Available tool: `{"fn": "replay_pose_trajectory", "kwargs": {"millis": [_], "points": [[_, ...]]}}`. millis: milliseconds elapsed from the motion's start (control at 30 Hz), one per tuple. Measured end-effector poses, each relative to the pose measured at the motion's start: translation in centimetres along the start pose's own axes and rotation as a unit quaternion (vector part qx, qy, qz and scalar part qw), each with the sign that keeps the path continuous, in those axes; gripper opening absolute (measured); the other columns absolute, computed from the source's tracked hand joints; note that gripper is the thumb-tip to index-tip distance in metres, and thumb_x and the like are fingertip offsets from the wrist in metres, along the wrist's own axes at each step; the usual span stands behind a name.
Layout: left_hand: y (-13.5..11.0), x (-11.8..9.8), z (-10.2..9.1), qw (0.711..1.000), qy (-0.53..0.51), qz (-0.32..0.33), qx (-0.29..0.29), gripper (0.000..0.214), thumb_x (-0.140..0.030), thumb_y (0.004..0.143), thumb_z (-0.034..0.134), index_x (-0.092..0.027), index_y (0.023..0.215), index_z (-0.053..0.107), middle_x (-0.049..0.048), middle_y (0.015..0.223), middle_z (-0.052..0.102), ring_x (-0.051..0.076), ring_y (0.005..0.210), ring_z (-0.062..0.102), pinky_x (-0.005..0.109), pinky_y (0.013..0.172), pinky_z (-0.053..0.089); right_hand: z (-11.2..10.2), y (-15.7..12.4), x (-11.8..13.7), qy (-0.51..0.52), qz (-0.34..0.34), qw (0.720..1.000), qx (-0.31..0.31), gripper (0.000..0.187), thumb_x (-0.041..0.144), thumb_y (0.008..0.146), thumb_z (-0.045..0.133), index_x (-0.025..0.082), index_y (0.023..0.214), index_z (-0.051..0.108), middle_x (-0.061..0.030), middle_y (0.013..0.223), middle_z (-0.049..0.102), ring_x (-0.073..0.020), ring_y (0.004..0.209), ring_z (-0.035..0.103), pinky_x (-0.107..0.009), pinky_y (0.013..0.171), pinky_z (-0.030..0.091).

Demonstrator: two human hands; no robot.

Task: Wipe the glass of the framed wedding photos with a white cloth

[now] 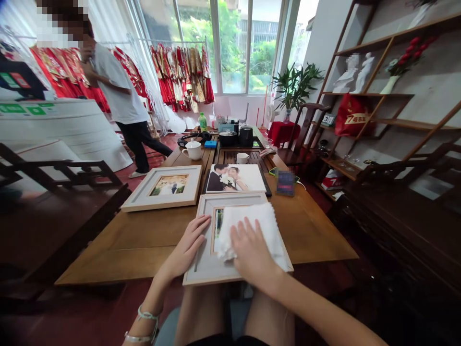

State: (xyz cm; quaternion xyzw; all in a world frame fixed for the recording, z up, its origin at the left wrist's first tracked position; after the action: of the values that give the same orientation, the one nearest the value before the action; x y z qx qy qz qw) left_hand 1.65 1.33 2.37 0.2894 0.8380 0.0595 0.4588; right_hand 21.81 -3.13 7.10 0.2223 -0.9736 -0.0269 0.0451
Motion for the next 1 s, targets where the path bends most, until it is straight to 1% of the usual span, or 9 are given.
{"fn": "replay_pose_trajectory", "kwargs": {"millis": [133,267,400,500,633,700,800,900,1000], "points": [[0.0,-0.1,0.0,1.0,-0.013,-0.026,-0.012,0.046,-0.036,0.102,0.026,-0.02,0.141,0.044,0.01,0.15,0.036,0.023,0.142,0.024,0.05,0.12,0.015,-0.2,-2.2,4.7,0.098,-0.126,0.986,0.039,0.069,0.021,0.077,0.051,0.004,0.143,0.04,-0.024,0.148,0.039,-0.0353,0.142,0.023,-0.055,0.116,0.014],[0.1,-0.1,0.1,0.999,-0.02,-0.031,-0.013,0.05,-0.041,0.102,0.02,-0.02,0.141,0.045,0.01,0.15,0.036,0.022,0.142,0.024,0.048,0.12,0.015,-1.4,-4.2,3.3,0.133,-0.213,0.965,0.081,0.072,0.012,0.07,0.049,0.008,0.142,0.042,-0.0196,0.151,0.037,-0.0286,0.144,0.021,-0.051,0.118,0.012],[0.1,-0.1,0.1,0.999,-0.022,-0.03,-0.019,0.052,-0.043,0.102,0.021,-0.019,0.14,0.046,0.0115,0.148,0.039,0.023,0.142,0.026,0.047,0.12,0.016,-2.1,-4.6,0.5,0.123,-0.149,0.977,0.089,0.075,0.005,0.063,0.045,0.011,0.138,0.048,-0.0153,0.147,0.044,-0.0249,0.142,0.028,-0.049,0.118,0.019],[0.1,-0.1,0.1,0.999,-0.019,-0.029,-0.023,0.053,-0.043,0.102,0.02,-0.017,0.14,0.046,0.0129,0.148,0.039,0.024,0.141,0.026,0.048,0.12,0.017,-1.9,-3.8,1.3,0.114,-0.115,0.986,0.049,0.073,0.005,0.062,0.045,0.006,0.135,0.05,-0.0186,0.147,0.043,-0.029,0.142,0.027,-0.051,0.117,0.021],[0.1,-0.2,0.1,0.999,-0.017,-0.03,-0.015,0.051,-0.042,0.102,0.02,-0.018,0.139,0.047,0.0115,0.148,0.039,0.023,0.141,0.026,0.048,0.12,0.017,-1.8,-2.8,3.7,0.173,-0.216,0.96,0.036,0.079,0.005,0.058,0.047,0.004,0.137,0.047,-0.018,0.15,0.039,-0.0246,0.142,0.027,-0.045,0.119,0.019],[0.1,-0.2,0.0,0.999,-0.018,-0.027,-0.014,0.049,-0.04,0.103,0.022,-0.02,0.139,0.047,0.01,0.148,0.039,0.022,0.142,0.026,0.048,0.12,0.017,-2.2,-3.4,3.5,0.192,-0.244,0.949,0.052,0.08,0.004,0.058,0.046,0.007,0.137,0.047,-0.0161,0.149,0.041,-0.0228,0.141,0.03,-0.043,0.119,0.02],[0.1,-0.2,0.0,1.0,-0.009,-0.011,-0.011,0.043,-0.036,0.101,0.033,-0.022,0.14,0.046,0.0095,0.148,0.039,0.024,0.142,0.025,0.05,0.12,0.017,-2.8,-6.0,0.6,0.156,-0.191,0.967,0.069,0.08,0.0,0.059,0.043,0.014,0.138,0.049,-0.0102,0.148,0.043,-0.0225,0.14,0.032,-0.043,0.118,0.026],[0.1,-0.3,-0.2,1.0,-0.008,0.012,0.005,0.044,-0.03,0.097,0.045,-0.024,0.14,0.046,0.0094,0.149,0.04,0.026,0.142,0.024,0.051,0.119,0.018,-2.8,-8.7,-3.6,0.086,-0.091,0.992,0.029,0.078,0.0,0.062,0.042,0.02,0.137,0.051,-0.0067,0.148,0.043,-0.0253,0.14,0.032,-0.046,0.115,0.032],[0.1,-0.7,-0.3,0.999,-0.018,0.022,0.016,0.043,-0.022,0.095,0.044,-0.024,0.137,0.05,0.0085,0.146,0.044,0.026,0.14,0.029,0.052,0.118,0.02,-2.0,-8.5,-6.6,0.045,-0.035,0.998,-0.003,0.072,0.002,0.065,0.042,0.017,0.135,0.053,-0.0096,0.147,0.044,-0.0283,0.14,0.031,-0.051,0.113,0.032]]}}
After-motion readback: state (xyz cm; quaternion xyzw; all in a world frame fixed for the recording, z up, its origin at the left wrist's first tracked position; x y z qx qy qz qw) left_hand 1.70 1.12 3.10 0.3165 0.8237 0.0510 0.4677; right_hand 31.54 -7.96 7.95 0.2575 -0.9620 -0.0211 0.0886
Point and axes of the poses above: each hand's wrist, its own y-axis towards the middle knuckle, its own z-axis out of the palm, x = y × z, the point moved 3 cm from there along y, towards the middle knuckle
